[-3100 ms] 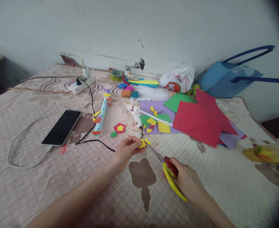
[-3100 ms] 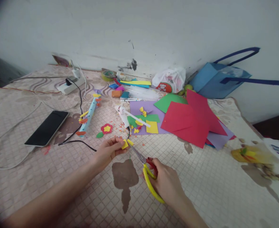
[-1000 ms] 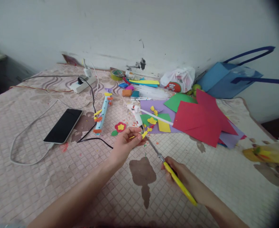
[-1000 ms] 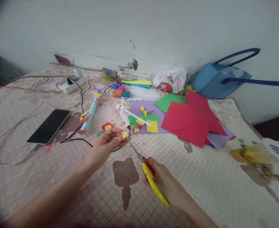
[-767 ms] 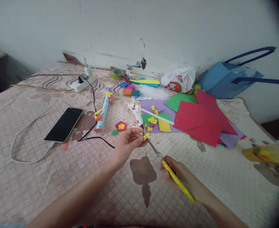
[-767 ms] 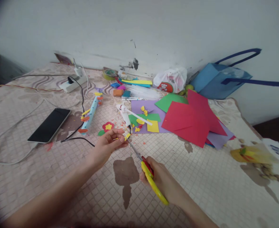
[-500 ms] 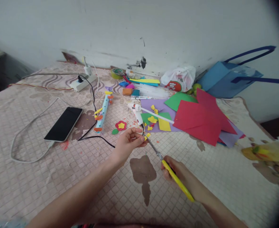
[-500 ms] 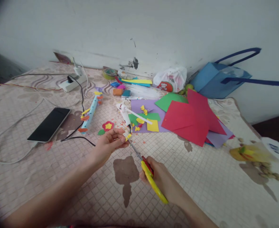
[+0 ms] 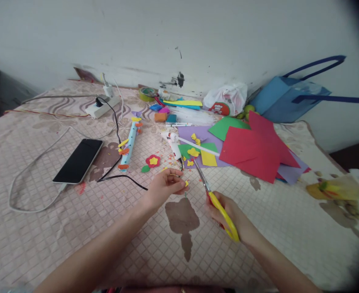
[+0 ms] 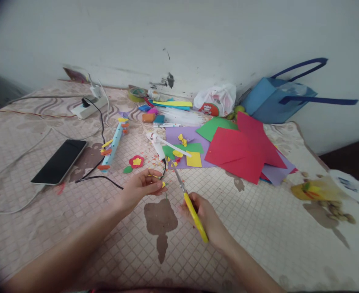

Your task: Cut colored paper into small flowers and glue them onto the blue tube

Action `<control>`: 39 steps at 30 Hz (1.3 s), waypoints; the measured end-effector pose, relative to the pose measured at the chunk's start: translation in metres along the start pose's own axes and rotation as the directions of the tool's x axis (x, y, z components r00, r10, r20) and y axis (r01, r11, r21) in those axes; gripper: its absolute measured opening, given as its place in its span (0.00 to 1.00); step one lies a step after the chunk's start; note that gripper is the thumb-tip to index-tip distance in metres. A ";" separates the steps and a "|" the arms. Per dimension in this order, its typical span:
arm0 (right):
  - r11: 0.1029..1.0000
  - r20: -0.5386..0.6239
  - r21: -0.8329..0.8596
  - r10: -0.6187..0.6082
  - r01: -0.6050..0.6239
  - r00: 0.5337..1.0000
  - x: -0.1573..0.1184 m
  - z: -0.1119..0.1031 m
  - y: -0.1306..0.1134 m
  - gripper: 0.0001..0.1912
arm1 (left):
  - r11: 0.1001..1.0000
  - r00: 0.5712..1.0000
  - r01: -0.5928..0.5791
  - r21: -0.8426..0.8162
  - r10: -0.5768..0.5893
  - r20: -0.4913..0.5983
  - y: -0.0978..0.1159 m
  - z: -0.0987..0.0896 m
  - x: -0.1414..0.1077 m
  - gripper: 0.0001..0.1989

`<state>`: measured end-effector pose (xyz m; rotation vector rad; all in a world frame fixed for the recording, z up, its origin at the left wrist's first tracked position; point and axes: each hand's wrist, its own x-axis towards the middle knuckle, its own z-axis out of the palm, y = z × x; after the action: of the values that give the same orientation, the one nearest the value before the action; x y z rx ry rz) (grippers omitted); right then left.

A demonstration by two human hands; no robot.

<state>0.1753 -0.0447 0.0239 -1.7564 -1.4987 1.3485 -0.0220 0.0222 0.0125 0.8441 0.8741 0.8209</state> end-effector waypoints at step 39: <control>0.974 -0.176 0.201 -0.065 0.101 0.982 0.030 0.028 -0.004 0.10 | 0.934 0.965 0.148 0.325 -0.208 0.158 -0.015 0.003 -0.004 0.07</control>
<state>0.1461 -0.0225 0.0044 -1.6129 -1.2754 1.2342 -0.0174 0.0115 0.0019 1.0823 0.9077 0.4385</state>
